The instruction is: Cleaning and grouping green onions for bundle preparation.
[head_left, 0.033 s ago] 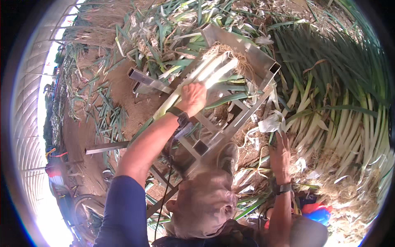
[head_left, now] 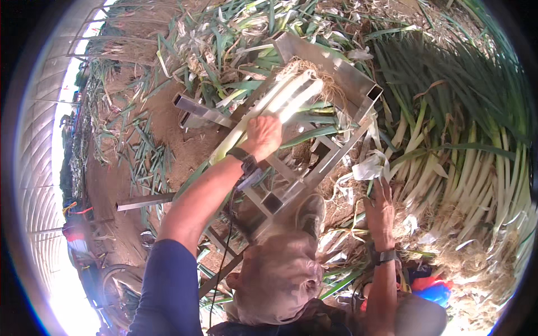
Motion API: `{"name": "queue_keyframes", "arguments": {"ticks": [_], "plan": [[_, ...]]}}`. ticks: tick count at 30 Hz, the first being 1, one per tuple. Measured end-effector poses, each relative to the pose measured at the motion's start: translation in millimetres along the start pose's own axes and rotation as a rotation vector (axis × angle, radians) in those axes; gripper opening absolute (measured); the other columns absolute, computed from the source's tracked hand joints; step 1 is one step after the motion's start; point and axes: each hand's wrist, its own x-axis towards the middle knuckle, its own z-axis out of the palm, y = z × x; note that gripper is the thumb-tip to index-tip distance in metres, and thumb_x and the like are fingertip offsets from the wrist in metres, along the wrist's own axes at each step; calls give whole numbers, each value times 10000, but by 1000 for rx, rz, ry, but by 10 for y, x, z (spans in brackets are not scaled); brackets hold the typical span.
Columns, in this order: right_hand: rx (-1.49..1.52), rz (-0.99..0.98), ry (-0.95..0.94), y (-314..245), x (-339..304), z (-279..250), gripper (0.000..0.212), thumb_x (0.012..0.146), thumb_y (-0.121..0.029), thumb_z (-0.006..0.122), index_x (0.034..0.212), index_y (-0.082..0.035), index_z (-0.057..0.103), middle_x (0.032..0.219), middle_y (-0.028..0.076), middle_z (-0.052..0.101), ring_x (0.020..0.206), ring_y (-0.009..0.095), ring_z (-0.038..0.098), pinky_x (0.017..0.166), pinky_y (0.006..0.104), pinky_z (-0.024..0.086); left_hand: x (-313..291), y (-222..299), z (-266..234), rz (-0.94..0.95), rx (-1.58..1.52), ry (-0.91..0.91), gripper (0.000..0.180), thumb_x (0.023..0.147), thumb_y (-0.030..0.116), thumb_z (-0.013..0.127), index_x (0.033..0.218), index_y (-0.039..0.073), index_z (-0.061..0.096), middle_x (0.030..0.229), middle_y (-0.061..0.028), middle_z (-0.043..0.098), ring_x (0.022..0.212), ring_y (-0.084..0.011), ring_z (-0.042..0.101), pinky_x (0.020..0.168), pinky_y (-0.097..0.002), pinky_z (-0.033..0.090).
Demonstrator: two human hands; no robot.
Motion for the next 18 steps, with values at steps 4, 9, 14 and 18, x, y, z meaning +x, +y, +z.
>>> {"name": "queue_keyframes", "arguments": {"ticks": [4, 9, 14, 18], "plan": [[-57, -200, 76, -71, 93, 91, 504, 841, -55, 638, 1329, -41, 514, 1365, 168, 513, 1027, 327, 643, 832, 388, 549, -83, 125, 86, -87, -100, -106, 328, 817, 186, 667, 1060, -21, 587, 863, -208, 681, 831, -371, 684, 729, -511, 513], [271, -309, -33, -816, 467, 132, 348, 859, -18, 611, 1206, 7, 605, 1178, 205, 630, 938, 341, 677, 771, 385, 570, -95, 153, 22, 8, 141, 122, 198, 824, 0, 602, 1005, -74, 574, 867, -196, 634, 655, -287, 692, 556, -388, 559], [210, -553, -158, -1401, 1104, 527, 341, 842, -32, 629, 1180, 4, 594, 1172, 215, 621, 911, 354, 671, 779, 387, 556, -79, -60, 202, 109, 41, 387, 375, 778, 4, 624, 1145, -57, 583, 1007, -158, 589, 758, -209, 653, 610, -362, 555], [94, -664, -2, -1485, 1722, 799, 311, 866, -72, 613, 1174, -30, 601, 1185, 172, 627, 934, 368, 658, 800, 419, 554, -302, -137, 86, 35, 169, 362, 678, 812, 58, 616, 1445, 54, 374, 1393, -214, 374, 1275, -399, 409, 1051, -602, 351]]}}
